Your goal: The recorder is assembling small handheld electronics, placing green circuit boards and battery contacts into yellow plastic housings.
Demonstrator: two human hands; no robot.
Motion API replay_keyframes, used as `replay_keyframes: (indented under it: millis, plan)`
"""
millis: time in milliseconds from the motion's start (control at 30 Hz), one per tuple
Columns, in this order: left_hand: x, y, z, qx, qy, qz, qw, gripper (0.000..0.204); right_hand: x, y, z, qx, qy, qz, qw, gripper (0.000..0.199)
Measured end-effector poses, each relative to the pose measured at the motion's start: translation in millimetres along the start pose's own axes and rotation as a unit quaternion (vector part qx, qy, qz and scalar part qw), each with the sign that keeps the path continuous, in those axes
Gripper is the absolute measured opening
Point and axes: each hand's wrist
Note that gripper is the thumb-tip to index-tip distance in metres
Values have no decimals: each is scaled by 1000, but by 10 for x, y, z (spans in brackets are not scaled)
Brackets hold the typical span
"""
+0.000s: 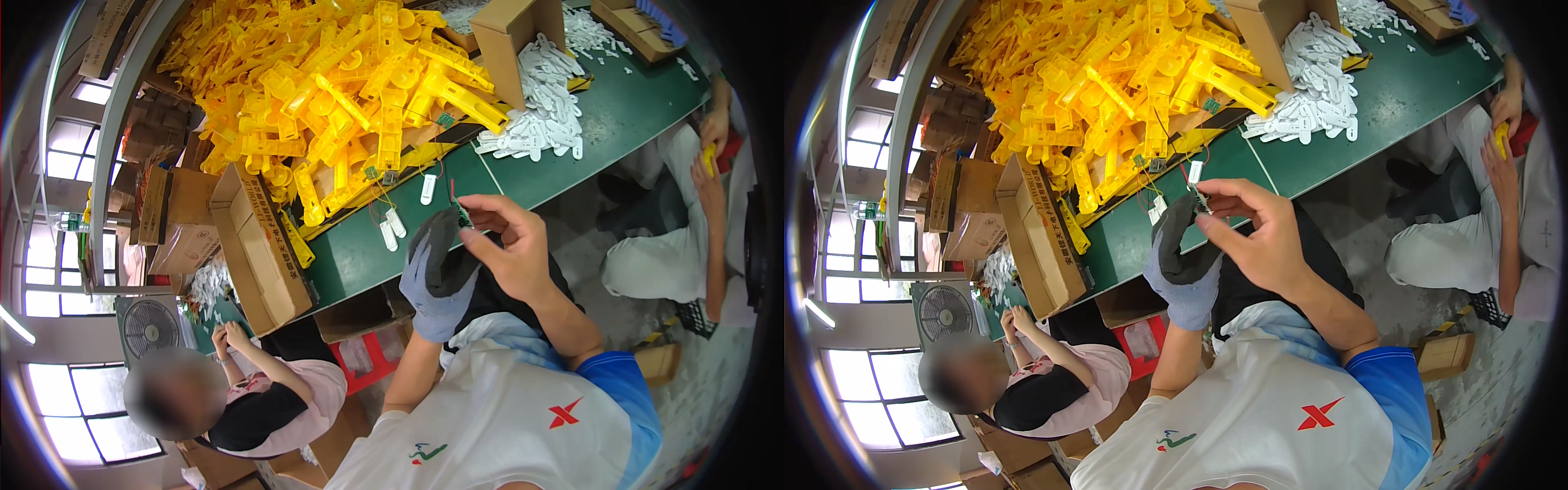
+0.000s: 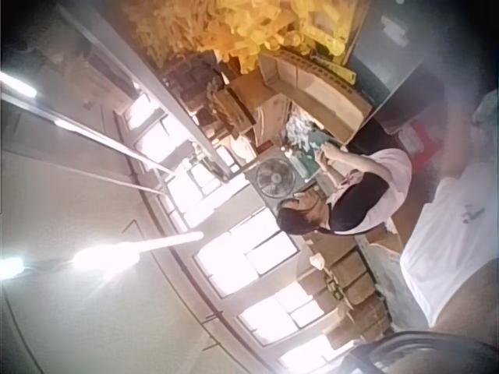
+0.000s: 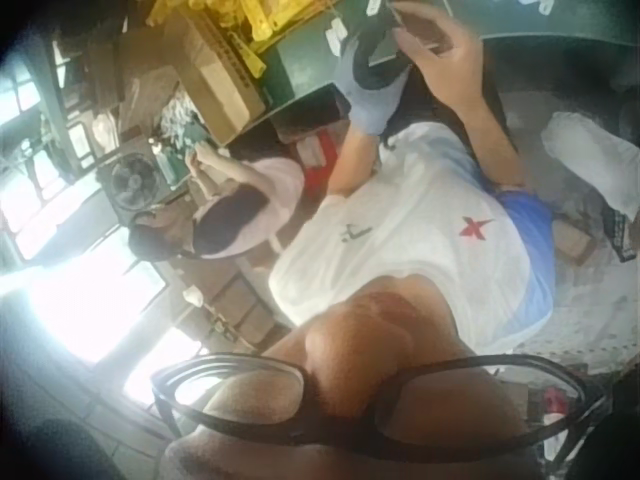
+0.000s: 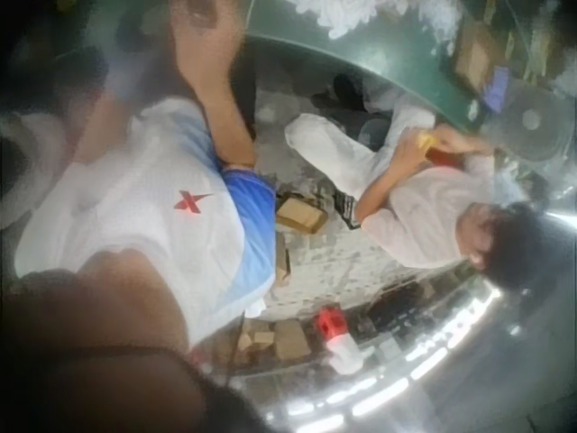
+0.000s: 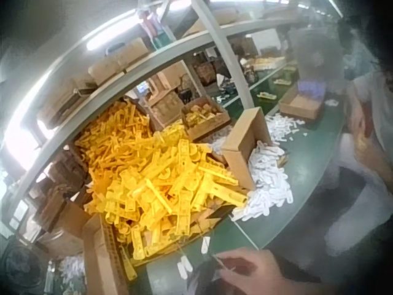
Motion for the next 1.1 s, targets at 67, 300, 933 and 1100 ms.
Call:
replay_keyframes:
  millis: [67,300,933,1100]
  plan:
    - [47,52,22,53,-23,-3,998,50,3,59,-91,-51,-60,-5,997,32]
    - [-21,219,92,350,255,20,901,30,-51,134,-144,-168,-80,61,981,26]
    - [35,236,217,286,191,75,936,19,-59,372,-447,-93,-72,100,988,14]
    - [-839,410,904,139,134,50,980,33,-62,453,-454,-75,-29,74,994,13]
Point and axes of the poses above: each hand's wrist, its own x-axis away from the middle knuckle, its own y-axis out of the back of the hand, z = x × y, and after that the axes turned 10 degrees about z, right-handed
